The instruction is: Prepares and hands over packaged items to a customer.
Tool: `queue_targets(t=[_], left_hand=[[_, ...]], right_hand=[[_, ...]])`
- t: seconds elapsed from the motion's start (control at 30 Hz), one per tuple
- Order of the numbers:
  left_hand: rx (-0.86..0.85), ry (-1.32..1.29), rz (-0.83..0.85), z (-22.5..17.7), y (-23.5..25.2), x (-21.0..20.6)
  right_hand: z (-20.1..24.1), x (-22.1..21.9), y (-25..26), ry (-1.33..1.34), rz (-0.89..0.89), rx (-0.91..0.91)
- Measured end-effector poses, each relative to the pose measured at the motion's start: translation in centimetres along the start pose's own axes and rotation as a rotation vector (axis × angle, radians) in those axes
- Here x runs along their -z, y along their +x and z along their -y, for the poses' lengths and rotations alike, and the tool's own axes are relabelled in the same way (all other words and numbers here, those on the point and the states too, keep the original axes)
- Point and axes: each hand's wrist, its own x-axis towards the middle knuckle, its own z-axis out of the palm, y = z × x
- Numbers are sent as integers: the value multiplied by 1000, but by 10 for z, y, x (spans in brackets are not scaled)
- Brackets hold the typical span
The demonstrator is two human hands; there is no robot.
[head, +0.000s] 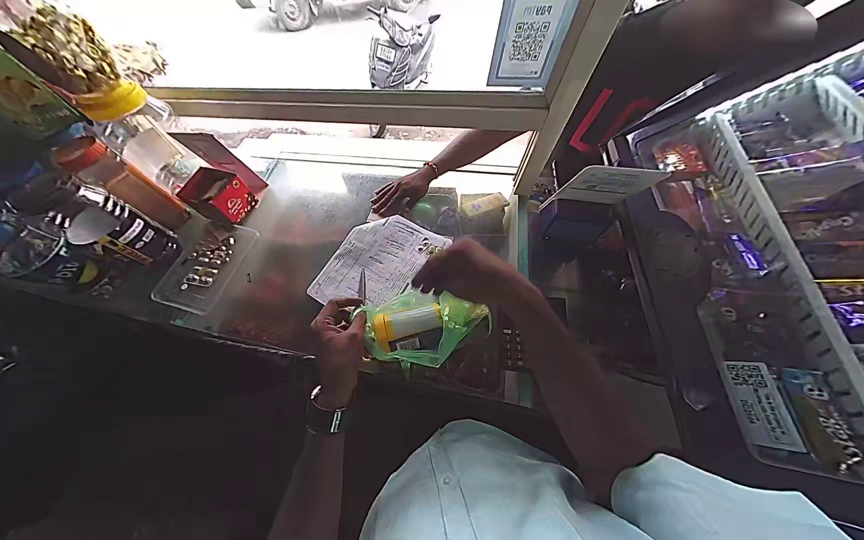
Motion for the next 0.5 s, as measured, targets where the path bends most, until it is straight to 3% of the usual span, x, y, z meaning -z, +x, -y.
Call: queue_targets(t=[0.07, 0.2, 0.33, 0.5], left_hand=[[92, -199, 0, 4, -2, 0], [171, -488, 28, -2, -1, 4], [284, -816, 92, -1, -4, 19], [308, -912, 128, 1, 0, 24]], right_hand=[[-48, 16, 32, -134, -130, -20], [-131, -6, 93, -395, 84, -25], [-149, -30, 93, -665, 247, -91], [-147, -28, 68, -688, 139, -137]])
